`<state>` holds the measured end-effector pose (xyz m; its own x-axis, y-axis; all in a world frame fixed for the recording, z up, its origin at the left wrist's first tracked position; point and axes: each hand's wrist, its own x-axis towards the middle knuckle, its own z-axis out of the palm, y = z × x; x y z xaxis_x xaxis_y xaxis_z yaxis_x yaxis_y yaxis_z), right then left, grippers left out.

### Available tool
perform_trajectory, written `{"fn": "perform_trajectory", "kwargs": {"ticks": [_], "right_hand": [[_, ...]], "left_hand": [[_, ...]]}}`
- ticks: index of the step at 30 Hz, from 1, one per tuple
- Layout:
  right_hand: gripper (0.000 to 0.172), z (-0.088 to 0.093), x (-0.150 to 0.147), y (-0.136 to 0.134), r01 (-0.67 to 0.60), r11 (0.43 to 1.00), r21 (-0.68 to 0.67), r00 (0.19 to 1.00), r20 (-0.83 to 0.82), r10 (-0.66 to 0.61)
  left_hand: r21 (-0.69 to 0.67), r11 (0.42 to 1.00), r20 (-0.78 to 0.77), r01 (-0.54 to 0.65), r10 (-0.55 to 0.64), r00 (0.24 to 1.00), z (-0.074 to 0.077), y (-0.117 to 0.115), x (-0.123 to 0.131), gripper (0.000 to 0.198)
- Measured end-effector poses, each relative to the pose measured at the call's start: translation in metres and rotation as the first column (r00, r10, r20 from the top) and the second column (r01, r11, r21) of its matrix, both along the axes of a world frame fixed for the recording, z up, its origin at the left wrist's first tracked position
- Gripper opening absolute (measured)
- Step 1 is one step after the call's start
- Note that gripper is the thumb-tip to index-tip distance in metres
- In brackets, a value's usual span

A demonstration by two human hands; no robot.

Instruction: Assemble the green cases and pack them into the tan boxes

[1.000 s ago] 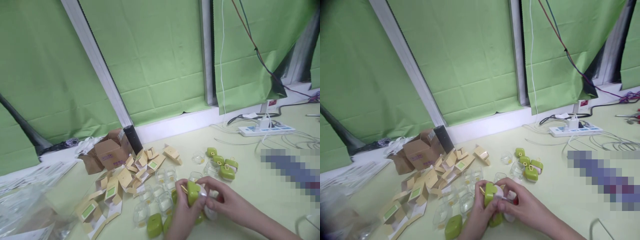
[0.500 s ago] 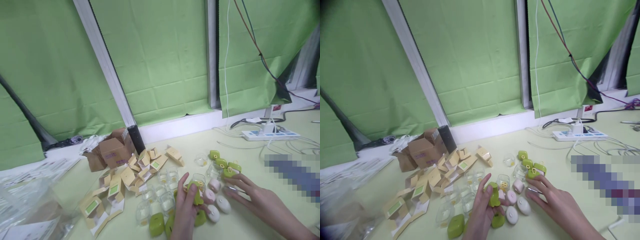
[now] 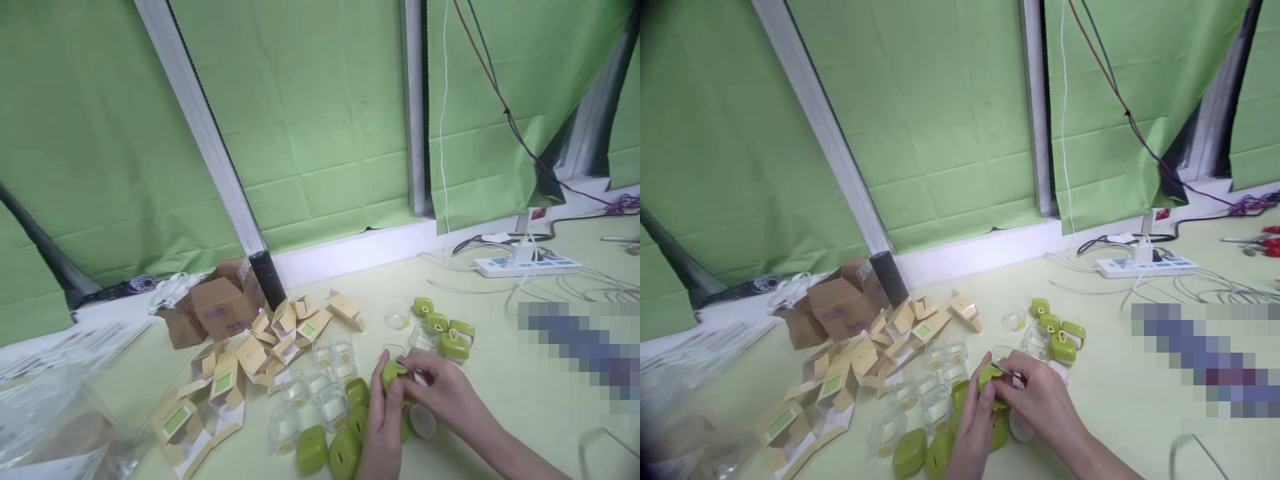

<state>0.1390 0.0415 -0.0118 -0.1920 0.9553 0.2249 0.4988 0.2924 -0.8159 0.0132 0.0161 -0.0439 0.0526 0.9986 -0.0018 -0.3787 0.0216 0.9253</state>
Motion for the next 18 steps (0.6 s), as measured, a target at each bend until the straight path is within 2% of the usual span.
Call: {"fn": "perform_trajectory", "kwargs": {"ticks": [2,4,6,9,11,14,16,18], "right_hand": [[0.014,-0.002,0.002,0.001,-0.033,0.999,0.008,0.998,-0.047,0.033],[0.018,-0.001,0.002,0.002,-0.104,0.994,0.020,0.986,-0.128,0.106],[0.021,0.000,0.002,0.002,-0.163,0.987,-0.006,0.963,-0.220,0.158],[0.012,-0.002,0.002,0.003,-0.211,0.974,-0.078,0.941,-0.285,0.181],[0.009,-0.006,0.002,0.004,-0.198,0.977,-0.082,0.952,-0.252,0.172],[0.015,-0.009,0.004,0.008,-0.141,0.989,-0.039,0.974,-0.186,0.132],[0.013,-0.008,0.006,0.013,-0.099,0.995,-0.008,0.985,-0.145,0.096],[0.011,-0.005,0.007,0.021,-0.040,0.999,0.035,0.996,-0.078,0.043]], "left_hand": [[0.062,0.998,0.091,0.017,-0.023,0.996,0.004,0.000,0.000,0.077],[0.110,0.993,0.145,0.034,-0.050,0.988,0.010,0.001,-0.002,0.081],[0.123,0.990,0.121,0.070,-0.085,0.989,0.017,0.003,-0.005,0.069],[0.110,0.988,0.055,0.111,-0.117,0.992,0.023,0.004,-0.008,0.052],[0.100,0.989,0.042,0.112,-0.117,0.992,0.026,0.004,-0.008,0.051],[0.079,0.991,-0.002,0.110,-0.111,0.994,0.029,0.002,-0.007,0.053],[0.048,0.995,-0.092,0.083,-0.078,0.993,0.034,0.002,-0.012,0.056],[0.039,0.999,-0.256,-0.005,0.015,0.967,0.042,0.005,-0.023,0.059]]}}
